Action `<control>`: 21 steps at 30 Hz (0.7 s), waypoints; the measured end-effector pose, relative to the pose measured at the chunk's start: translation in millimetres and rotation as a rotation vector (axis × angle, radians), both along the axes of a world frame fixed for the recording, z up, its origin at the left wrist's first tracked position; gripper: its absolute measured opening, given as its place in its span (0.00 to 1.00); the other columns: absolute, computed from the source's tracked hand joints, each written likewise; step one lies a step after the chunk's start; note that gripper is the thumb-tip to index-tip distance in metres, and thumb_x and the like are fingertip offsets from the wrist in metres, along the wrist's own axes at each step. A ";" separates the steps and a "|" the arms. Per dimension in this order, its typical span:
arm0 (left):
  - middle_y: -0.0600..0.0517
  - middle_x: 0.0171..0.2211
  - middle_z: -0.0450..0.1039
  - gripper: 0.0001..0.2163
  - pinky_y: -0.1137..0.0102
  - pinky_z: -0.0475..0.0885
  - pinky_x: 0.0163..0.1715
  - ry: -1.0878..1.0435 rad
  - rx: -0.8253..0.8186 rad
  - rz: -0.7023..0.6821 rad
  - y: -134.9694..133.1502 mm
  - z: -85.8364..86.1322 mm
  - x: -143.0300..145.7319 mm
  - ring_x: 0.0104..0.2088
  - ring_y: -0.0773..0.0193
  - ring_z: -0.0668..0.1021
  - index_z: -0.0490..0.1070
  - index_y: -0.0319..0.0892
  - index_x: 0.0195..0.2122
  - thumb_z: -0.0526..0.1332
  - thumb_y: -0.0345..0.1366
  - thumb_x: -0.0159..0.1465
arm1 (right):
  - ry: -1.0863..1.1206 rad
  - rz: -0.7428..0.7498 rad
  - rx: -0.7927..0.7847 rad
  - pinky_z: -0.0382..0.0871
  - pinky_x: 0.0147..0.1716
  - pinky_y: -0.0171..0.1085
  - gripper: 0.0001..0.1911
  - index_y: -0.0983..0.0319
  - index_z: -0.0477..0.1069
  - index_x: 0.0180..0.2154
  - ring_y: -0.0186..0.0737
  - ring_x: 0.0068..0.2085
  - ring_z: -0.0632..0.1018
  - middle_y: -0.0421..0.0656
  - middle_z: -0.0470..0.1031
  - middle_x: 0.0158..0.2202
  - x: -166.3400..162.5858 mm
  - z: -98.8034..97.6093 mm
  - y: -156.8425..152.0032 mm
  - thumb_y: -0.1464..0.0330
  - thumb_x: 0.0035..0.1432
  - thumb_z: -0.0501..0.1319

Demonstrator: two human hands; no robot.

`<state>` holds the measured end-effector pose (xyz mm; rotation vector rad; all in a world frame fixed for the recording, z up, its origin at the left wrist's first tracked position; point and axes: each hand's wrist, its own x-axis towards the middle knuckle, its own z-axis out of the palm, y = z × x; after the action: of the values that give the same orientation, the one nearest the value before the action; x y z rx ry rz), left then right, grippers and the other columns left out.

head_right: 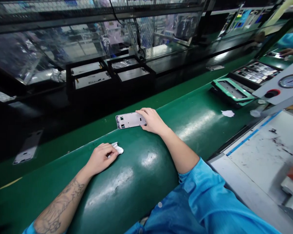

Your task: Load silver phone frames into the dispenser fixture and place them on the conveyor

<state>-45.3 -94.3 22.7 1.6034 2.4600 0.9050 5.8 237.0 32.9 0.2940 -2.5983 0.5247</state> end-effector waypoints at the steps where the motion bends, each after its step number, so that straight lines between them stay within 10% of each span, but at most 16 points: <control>1: 0.54 0.26 0.73 0.10 0.66 0.63 0.36 -0.002 0.003 0.000 0.2 0.0 0.0 0.30 0.64 0.74 0.75 0.45 0.33 0.59 0.38 0.71 | -0.003 0.000 -0.001 0.63 0.60 0.61 0.41 0.54 0.57 0.67 0.61 0.62 0.68 0.51 0.66 0.61 -0.1 0.2 -0.1 0.72 0.53 0.65; 9: 0.53 0.28 0.74 0.10 0.67 0.67 0.35 -0.032 0.121 -0.004 -0.9 3.6 2.9 0.31 0.65 0.75 0.75 0.44 0.32 0.59 0.37 0.70 | 0.042 0.030 0.020 0.62 0.61 0.57 0.39 0.56 0.59 0.66 0.58 0.60 0.70 0.50 0.68 0.60 -0.6 0.7 -3.7 0.69 0.53 0.66; 16: 0.43 0.56 0.72 0.21 0.59 0.75 0.50 -0.315 0.464 0.707 -6.5 -16.7 -22.0 0.51 0.55 0.78 0.67 0.44 0.58 0.64 0.41 0.65 | 0.176 0.119 -0.049 0.67 0.56 0.58 0.38 0.58 0.62 0.60 0.58 0.54 0.76 0.50 0.74 0.55 -4.4 -0.1 -17.8 0.66 0.48 0.68; 21: 0.40 0.68 0.62 0.33 0.47 0.67 0.65 -0.410 0.422 0.479 -7.7 -24.8 -23.4 0.63 0.49 0.72 0.51 0.48 0.71 0.62 0.45 0.68 | 0.295 0.175 -0.084 0.71 0.54 0.57 0.40 0.57 0.59 0.62 0.56 0.52 0.77 0.49 0.75 0.53 -1.9 3.0 -27.7 0.65 0.48 0.70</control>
<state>-68.7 -102.1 -2.1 0.7644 2.4807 1.7124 3.8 209.3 35.9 0.5320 -2.2712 0.5994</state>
